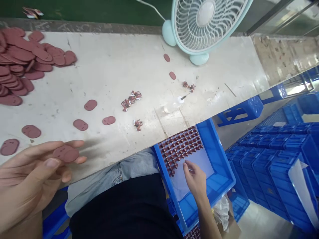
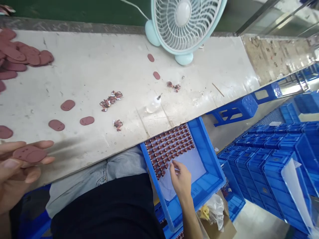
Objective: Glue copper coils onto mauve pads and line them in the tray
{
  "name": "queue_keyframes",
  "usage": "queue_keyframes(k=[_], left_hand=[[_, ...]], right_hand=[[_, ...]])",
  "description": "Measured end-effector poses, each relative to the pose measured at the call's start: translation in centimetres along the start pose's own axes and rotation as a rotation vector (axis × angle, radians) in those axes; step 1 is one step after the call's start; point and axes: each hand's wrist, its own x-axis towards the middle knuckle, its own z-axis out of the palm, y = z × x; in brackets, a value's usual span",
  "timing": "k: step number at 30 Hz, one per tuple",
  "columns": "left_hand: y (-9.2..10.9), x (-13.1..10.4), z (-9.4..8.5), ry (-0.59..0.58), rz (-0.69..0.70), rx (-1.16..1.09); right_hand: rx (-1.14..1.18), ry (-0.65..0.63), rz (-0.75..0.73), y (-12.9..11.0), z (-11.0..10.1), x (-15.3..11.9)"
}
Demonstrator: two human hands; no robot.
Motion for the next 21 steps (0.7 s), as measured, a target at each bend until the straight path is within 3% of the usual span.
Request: queue_keyframes(k=[2, 4, 7, 10, 12, 15, 18, 21], left_hand=[[-0.9, -0.3, -0.6, -0.021, 0.03, -0.062], [-1.5, -0.5, -1.1, -0.046, -0.026, -0.123], [-2.0, -0.5, -1.3, -0.093, -0.059, -0.247], [-2.2, 0.1, -1.4, -0.185, -0.046, -0.33], [-2.3, 0.4, -1.6, -0.241, -0.033, -0.377], [-2.3, 0.6, -1.8, -0.314, -0.016, -0.42], [-2.2, 0.5, -1.6, -0.329, -0.008, -0.455], [-2.7, 1.0, -1.2, -0.337, -0.023, -0.512]], right_hand=[[0.087, 0.055, -0.077, -4.1, -1.4, 0.3], [0.184, 0.069, -0.198, -9.4, -2.1, 0.6], [0.351, -0.041, -0.493, -19.1, -1.8, 1.2], [0.36, -0.244, -0.86, -30.6, 0.1, 3.2], [0.109, -0.209, -1.047, -38.5, 2.1, 5.9], [-0.048, -0.127, -1.115, -49.0, 5.9, 11.4], [-0.243, -0.112, -1.109, -55.6, 9.0, 16.2], [-0.428, -0.136, -1.082, -57.9, 10.9, 18.9]])
